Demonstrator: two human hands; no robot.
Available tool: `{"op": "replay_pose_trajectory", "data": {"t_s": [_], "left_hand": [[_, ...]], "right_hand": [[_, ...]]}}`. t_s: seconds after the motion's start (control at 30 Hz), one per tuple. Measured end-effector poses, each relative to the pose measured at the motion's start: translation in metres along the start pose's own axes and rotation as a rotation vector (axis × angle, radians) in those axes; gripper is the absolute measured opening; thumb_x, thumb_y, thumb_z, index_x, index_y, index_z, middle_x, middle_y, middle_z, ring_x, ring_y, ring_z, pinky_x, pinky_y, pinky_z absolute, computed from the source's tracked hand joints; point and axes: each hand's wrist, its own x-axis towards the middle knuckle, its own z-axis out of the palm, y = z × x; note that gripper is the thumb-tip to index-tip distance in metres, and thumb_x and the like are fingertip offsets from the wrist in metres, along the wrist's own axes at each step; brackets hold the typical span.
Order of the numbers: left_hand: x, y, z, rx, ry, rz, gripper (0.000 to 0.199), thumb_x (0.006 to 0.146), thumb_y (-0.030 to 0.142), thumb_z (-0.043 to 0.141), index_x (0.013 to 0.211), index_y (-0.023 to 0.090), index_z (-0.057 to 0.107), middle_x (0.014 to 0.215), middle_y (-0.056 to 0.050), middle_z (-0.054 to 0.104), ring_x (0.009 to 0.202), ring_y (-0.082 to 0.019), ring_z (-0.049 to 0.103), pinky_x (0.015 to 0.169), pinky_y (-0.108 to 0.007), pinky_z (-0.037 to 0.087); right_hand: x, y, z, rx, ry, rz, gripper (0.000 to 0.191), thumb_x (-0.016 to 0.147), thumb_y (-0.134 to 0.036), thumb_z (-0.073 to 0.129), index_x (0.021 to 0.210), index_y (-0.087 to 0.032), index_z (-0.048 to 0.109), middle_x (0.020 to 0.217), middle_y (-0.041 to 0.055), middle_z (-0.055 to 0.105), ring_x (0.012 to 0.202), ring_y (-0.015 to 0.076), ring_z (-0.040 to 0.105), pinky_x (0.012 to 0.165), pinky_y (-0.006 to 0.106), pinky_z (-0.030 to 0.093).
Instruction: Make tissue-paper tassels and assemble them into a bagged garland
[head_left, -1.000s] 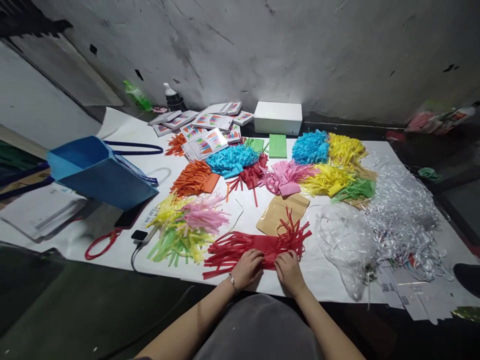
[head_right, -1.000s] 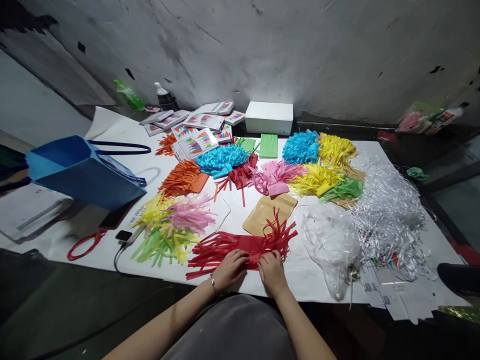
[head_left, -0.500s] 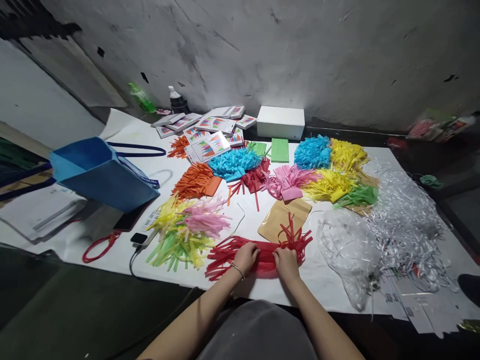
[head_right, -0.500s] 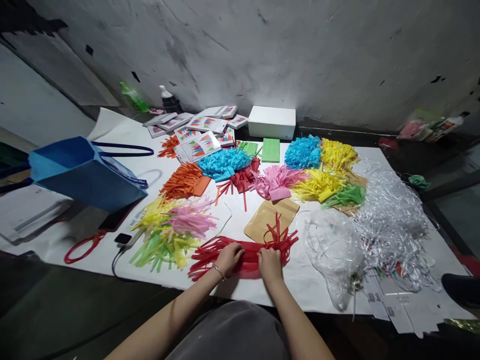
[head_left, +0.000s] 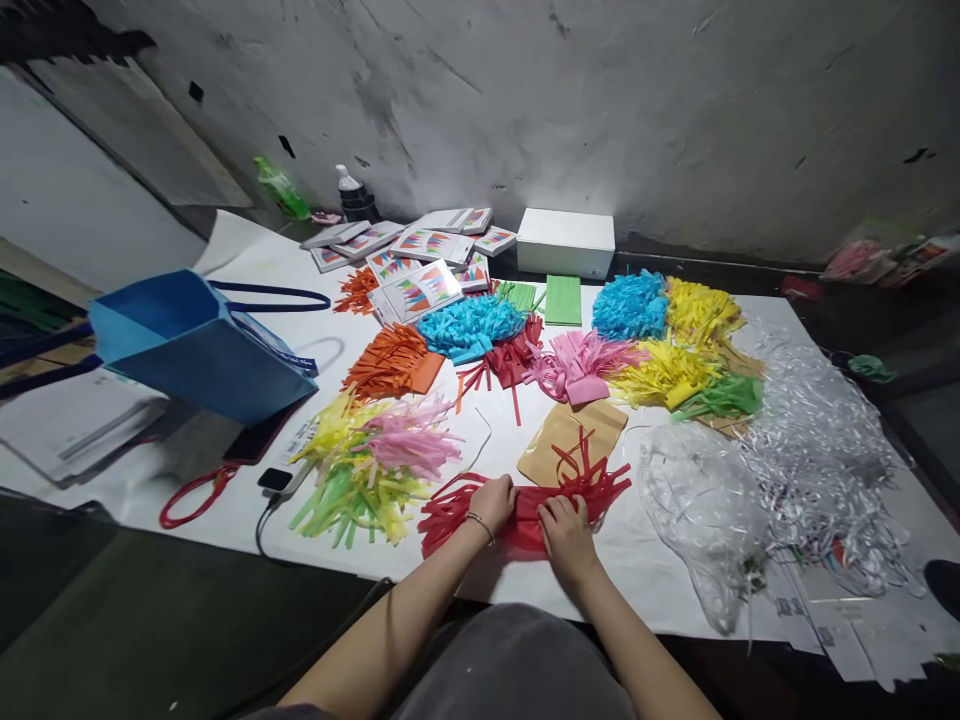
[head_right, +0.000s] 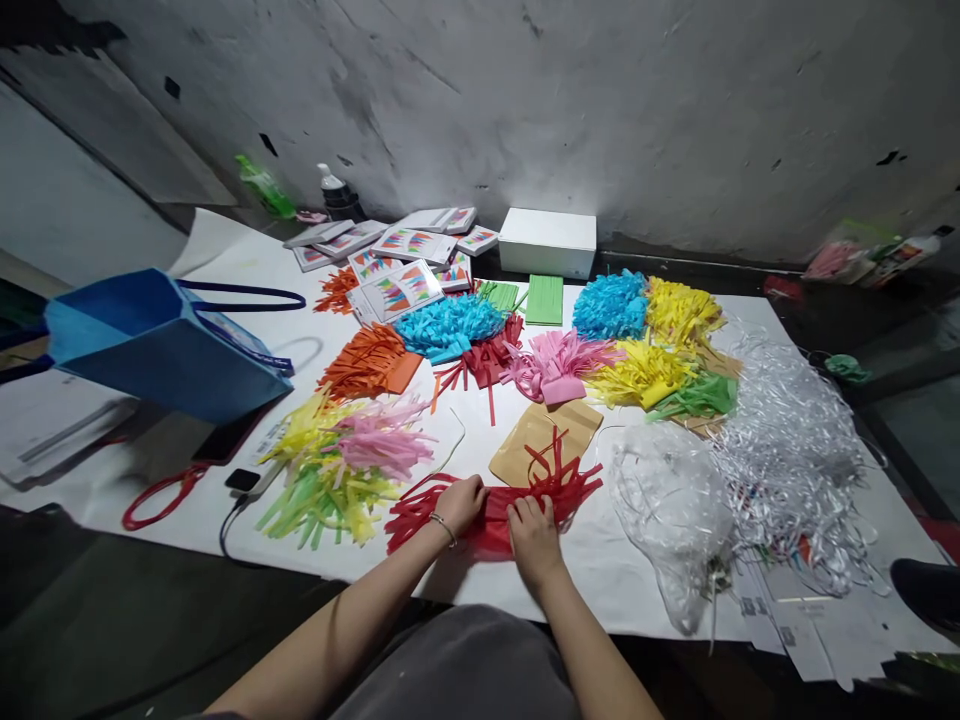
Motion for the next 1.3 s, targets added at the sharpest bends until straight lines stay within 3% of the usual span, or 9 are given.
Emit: {"op": "replay_pose_trajectory", "data": {"t_s": [0.1,0.2,0.33,0.5,0.6,0.73,0.93,1.13,1.3], "left_hand": [[-0.013,0.002,-0.003,0.001,0.065,0.089,0.029,0.093,0.031,0.043,0.112,0.016,0.058,0.107,-0.014,0.066,0.101,-0.026,0.061,0.085,-0.038,0.043],[-0.029,0.002,0.002,0.014,0.15,0.298,0.033,0.088,0.029,0.054,0.121,0.023,0.054,0.132,-0.01,0.053,0.124,-0.027,0.043,0.104,-0.044,0.029],[-0.037,-0.003,0.018,0.04,0.216,0.497,0.018,0.09,0.017,0.05,0.098,0.024,0.065,0.11,-0.006,0.065,0.111,-0.025,0.049,0.103,-0.049,0.025],[-0.039,-0.012,0.021,0.033,0.186,0.516,0.021,0.092,0.016,0.048,0.094,0.024,0.067,0.096,-0.004,0.068,0.098,-0.021,0.053,0.102,-0.045,0.026],[-0.044,-0.016,0.014,0.039,0.176,0.47,0.018,0.089,0.016,0.051,0.095,0.023,0.066,0.099,-0.005,0.067,0.099,-0.022,0.052,0.099,-0.044,0.027],[-0.045,-0.014,0.009,0.054,0.199,0.318,0.023,0.093,0.023,0.044,0.093,0.021,0.067,0.103,-0.008,0.064,0.101,-0.024,0.05,0.092,-0.045,0.03],[-0.026,-0.005,0.009,0.101,0.203,0.1,0.032,0.092,0.033,0.045,0.083,0.018,0.072,0.098,-0.012,0.061,0.097,-0.029,0.051,0.083,-0.046,0.033],[-0.021,-0.002,0.006,0.117,0.2,0.088,0.031,0.09,0.034,0.048,0.081,0.017,0.072,0.095,-0.013,0.061,0.096,-0.031,0.051,0.084,-0.049,0.034],[-0.034,-0.006,0.008,0.095,0.299,0.248,0.028,0.085,0.033,0.06,0.11,0.021,0.063,0.123,-0.011,0.056,0.114,-0.029,0.045,0.101,-0.05,0.025]], "right_hand": [[0.002,0.005,0.005,-0.003,0.017,-0.001,0.019,0.086,-0.013,0.054,0.1,-0.019,0.065,0.098,0.0071,0.068,0.097,0.022,0.055,0.103,0.044,0.021],[0.006,0.004,0.001,-0.002,0.027,0.024,0.014,0.088,-0.015,0.053,0.094,-0.019,0.065,0.092,0.0066,0.067,0.092,0.0216,0.055,0.101,0.045,0.022],[0.007,-0.003,-0.004,0.001,0.024,0.007,0.021,0.089,-0.024,0.054,0.109,-0.021,0.061,0.105,0.0083,0.065,0.102,0.0233,0.052,0.103,0.045,0.021],[-0.001,0.001,0.002,-0.015,0.018,-0.036,0.018,0.088,-0.013,0.052,0.097,-0.022,0.064,0.094,0.0046,0.067,0.095,0.0205,0.054,0.103,0.042,0.021],[-0.007,0.006,0.003,-0.033,0.033,0.005,0.019,0.088,-0.011,0.051,0.096,-0.022,0.064,0.099,0.006,0.066,0.099,0.0216,0.053,0.102,0.043,0.021],[0.001,0.009,-0.001,-0.062,0.054,0.125,0.013,0.09,-0.018,0.051,0.089,-0.021,0.064,0.106,0.0084,0.065,0.104,0.0243,0.05,0.097,0.046,0.026],[0.028,0.008,-0.007,-0.124,0.07,0.272,0.014,0.089,-0.025,0.054,0.085,-0.018,0.066,0.09,0.0133,0.063,0.091,0.0285,0.05,0.09,0.052,0.03],[0.022,0.003,-0.003,-0.058,0.033,0.039,0.007,0.085,-0.023,0.06,0.089,-0.023,0.065,0.098,0.0057,0.065,0.102,0.0237,0.05,0.102,0.045,0.022],[0.017,0.006,0.005,-0.02,0.035,-0.011,0.013,0.087,-0.018,0.056,0.078,-0.021,0.065,0.082,0.0031,0.066,0.093,0.0206,0.053,0.102,0.044,0.021]]}}
